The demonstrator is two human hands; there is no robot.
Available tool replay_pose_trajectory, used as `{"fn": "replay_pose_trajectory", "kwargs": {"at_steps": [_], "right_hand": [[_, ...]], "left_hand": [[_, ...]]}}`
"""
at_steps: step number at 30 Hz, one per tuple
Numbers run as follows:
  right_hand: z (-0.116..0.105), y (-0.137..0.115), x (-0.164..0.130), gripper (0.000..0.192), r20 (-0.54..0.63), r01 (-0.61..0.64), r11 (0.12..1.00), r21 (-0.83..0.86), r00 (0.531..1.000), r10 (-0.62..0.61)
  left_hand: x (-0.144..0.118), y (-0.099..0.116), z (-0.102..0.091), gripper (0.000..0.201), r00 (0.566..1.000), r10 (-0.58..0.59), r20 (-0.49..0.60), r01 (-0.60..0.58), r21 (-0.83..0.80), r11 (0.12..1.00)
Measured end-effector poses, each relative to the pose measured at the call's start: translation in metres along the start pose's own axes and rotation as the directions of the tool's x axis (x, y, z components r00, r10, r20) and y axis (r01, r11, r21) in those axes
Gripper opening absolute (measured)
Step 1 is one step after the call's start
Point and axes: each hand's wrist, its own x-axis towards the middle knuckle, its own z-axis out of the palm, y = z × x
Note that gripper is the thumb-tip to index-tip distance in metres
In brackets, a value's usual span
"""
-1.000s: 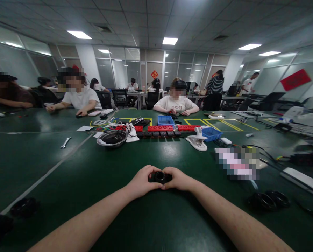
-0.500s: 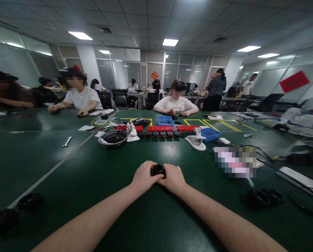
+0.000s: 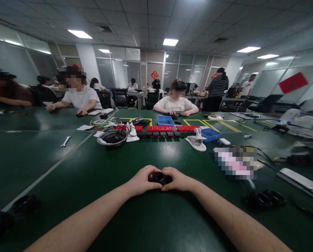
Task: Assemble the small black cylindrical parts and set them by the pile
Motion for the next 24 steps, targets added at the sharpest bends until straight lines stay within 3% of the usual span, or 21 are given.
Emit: {"fn": "replay_pose_trajectory", "kwargs": {"at_steps": [16,20,24], "right_hand": [[-0.001,0.003,0.0,0.028,0.008,0.001,0.997,0.075,1.0,-0.001],[0.001,0.002,0.001,0.027,-0.027,-0.077,0.989,0.129,0.996,0.081],[0.009,0.001,0.003,0.034,-0.093,-0.204,0.973,0.108,0.972,0.214]], "left_hand": [[0.001,-0.002,0.001,0.038,1.0,0.015,-0.002,-0.015,0.017,1.0],[0.0,0.002,0.001,0.038,0.999,0.002,-0.034,-0.001,0.05,0.999],[0.0,0.008,0.008,0.038,0.99,-0.056,-0.131,0.07,0.105,0.992]]}}
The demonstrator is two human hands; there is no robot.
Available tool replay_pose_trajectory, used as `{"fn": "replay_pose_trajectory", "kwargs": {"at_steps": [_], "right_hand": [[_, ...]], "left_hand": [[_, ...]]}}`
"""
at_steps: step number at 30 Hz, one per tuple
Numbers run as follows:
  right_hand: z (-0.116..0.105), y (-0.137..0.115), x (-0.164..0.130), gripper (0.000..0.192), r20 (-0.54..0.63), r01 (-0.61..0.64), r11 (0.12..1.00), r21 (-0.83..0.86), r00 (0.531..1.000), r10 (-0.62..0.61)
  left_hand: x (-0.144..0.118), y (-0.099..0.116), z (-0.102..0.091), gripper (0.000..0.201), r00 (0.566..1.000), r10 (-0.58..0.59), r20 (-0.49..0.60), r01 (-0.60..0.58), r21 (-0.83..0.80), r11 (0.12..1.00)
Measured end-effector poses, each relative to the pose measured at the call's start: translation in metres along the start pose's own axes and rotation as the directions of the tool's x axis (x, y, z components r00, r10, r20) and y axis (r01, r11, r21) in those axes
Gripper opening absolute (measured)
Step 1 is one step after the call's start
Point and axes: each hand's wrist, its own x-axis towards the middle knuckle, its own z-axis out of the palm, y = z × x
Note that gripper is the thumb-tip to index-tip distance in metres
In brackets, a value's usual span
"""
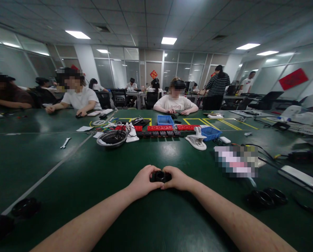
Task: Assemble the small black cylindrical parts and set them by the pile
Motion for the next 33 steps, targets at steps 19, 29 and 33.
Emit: {"fn": "replay_pose_trajectory", "kwargs": {"at_steps": [19,29,33], "right_hand": [[-0.002,-0.005,-0.005,0.042,0.084,0.171,0.976,-0.137,0.983,-0.16],[-0.01,0.001,-0.004,0.038,0.161,0.186,0.983,0.008,0.969,-0.185],[-0.009,0.002,-0.004,0.037,0.155,0.186,0.983,-0.004,0.971,-0.183]], "left_hand": [[-0.006,0.004,-0.009,0.037,0.988,0.092,0.124,-0.098,0.041,0.994],[-0.005,0.006,-0.008,0.037,0.986,0.117,0.122,-0.115,-0.025,0.993],[-0.004,0.005,-0.006,0.04,0.988,0.085,0.128,-0.083,-0.018,0.996]]}}
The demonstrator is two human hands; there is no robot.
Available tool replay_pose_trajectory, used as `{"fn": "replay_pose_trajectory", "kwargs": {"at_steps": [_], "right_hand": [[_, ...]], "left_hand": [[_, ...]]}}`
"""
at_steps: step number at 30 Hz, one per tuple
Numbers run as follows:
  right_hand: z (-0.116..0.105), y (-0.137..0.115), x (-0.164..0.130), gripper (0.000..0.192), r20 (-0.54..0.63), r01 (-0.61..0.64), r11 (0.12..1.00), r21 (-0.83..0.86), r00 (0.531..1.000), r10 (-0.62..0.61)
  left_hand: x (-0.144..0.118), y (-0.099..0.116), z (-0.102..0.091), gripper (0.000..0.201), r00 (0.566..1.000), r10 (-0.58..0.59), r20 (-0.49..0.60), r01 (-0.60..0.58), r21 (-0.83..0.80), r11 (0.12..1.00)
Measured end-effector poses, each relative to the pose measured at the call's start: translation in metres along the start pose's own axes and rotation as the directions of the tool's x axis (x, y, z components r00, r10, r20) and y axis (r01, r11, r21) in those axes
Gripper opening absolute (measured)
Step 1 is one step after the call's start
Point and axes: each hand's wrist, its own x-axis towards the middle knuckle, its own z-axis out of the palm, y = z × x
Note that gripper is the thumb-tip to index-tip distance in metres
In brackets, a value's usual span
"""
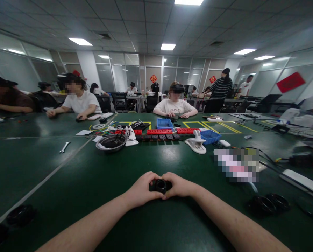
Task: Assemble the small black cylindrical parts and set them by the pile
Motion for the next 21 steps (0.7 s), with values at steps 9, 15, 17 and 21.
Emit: {"fn": "replay_pose_trajectory", "kwargs": {"at_steps": [9,15,17,21], "right_hand": [[-0.006,-0.006,-0.001,0.04,0.047,0.026,1.0,0.006,0.999,-0.026],[-0.002,-0.004,0.0,0.035,0.006,0.016,0.997,0.07,1.0,-0.016],[0.001,-0.003,0.001,0.035,-0.041,-0.034,0.994,0.105,0.998,0.038],[0.013,-0.003,0.008,0.04,-0.196,-0.221,0.974,0.04,0.955,0.225]], "left_hand": [[0.0,0.0,0.0,0.038,1.0,0.004,0.011,-0.004,-0.012,1.0],[0.0,0.004,-0.002,0.039,1.0,-0.031,0.002,0.031,0.006,1.0],[0.0,0.005,-0.001,0.039,0.998,-0.052,-0.025,0.053,0.012,0.999],[0.004,0.005,0.003,0.036,0.983,-0.118,-0.138,0.126,0.054,0.99]]}}
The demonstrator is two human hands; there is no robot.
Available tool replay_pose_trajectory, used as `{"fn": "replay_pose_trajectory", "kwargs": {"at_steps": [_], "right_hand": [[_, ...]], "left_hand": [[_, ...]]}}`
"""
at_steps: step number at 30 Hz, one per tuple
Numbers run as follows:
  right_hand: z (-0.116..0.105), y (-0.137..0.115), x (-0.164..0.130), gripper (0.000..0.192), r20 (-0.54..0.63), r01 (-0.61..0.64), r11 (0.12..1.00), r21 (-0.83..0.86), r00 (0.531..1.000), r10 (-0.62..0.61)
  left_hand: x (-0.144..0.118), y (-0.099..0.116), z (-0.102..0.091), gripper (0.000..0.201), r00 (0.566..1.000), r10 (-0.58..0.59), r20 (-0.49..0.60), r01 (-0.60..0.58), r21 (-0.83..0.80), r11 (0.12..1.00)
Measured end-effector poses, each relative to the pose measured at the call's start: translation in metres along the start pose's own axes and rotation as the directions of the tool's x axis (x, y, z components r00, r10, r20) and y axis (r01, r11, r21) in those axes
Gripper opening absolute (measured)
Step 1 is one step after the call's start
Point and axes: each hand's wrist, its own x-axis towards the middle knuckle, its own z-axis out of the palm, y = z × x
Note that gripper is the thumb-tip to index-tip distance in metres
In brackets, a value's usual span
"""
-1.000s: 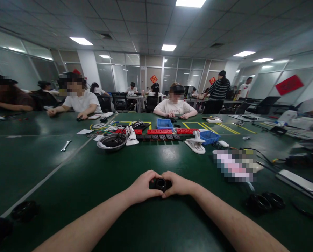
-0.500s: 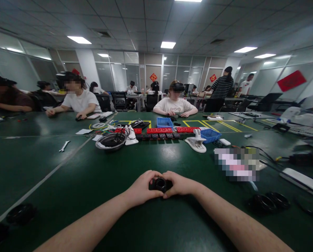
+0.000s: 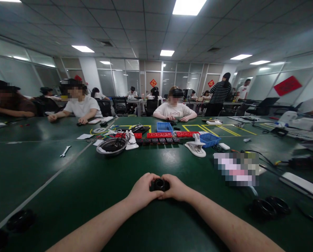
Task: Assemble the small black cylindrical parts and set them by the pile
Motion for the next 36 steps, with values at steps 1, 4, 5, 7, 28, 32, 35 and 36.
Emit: {"fn": "replay_pose_trajectory", "kwargs": {"at_steps": [1,4,5,7,28,32,35,36], "right_hand": [[0.004,-0.001,0.001,0.04,-0.057,-0.037,0.998,-0.058,0.998,0.034],[0.015,-0.005,0.004,0.035,-0.217,-0.133,0.965,-0.227,0.973,0.083],[0.018,-0.007,0.004,0.033,-0.248,-0.158,0.949,-0.271,0.965,0.089],[0.02,-0.011,0.003,0.031,-0.27,-0.188,0.92,-0.343,0.958,0.095],[-0.015,0.001,-0.004,0.033,0.183,0.205,0.978,-0.032,0.963,-0.195],[-0.016,-0.001,-0.004,0.034,0.193,0.211,0.977,-0.039,0.961,-0.199],[-0.015,-0.001,-0.003,0.034,0.195,0.213,0.976,-0.044,0.96,-0.201],[-0.015,-0.001,-0.003,0.033,0.196,0.217,0.975,-0.045,0.959,-0.205]], "left_hand": [[0.001,0.0,0.002,0.036,0.999,-0.023,-0.043,0.024,0.025,0.999],[0.003,0.002,0.006,0.036,0.986,-0.068,-0.155,0.085,0.106,0.991],[0.003,0.002,0.007,0.036,0.982,-0.072,-0.172,0.095,0.127,0.987],[0.004,0.001,0.008,0.035,0.982,-0.067,-0.178,0.094,0.144,0.985],[0.002,-0.008,-0.012,0.038,0.98,0.094,0.176,-0.079,-0.093,0.993],[0.003,-0.009,-0.014,0.039,0.975,0.109,0.193,-0.091,-0.098,0.991],[0.002,-0.009,-0.013,0.039,0.976,0.117,0.185,-0.099,-0.104,0.99],[0.002,-0.009,-0.013,0.039,0.977,0.117,0.18,-0.1,-0.1,0.99]]}}
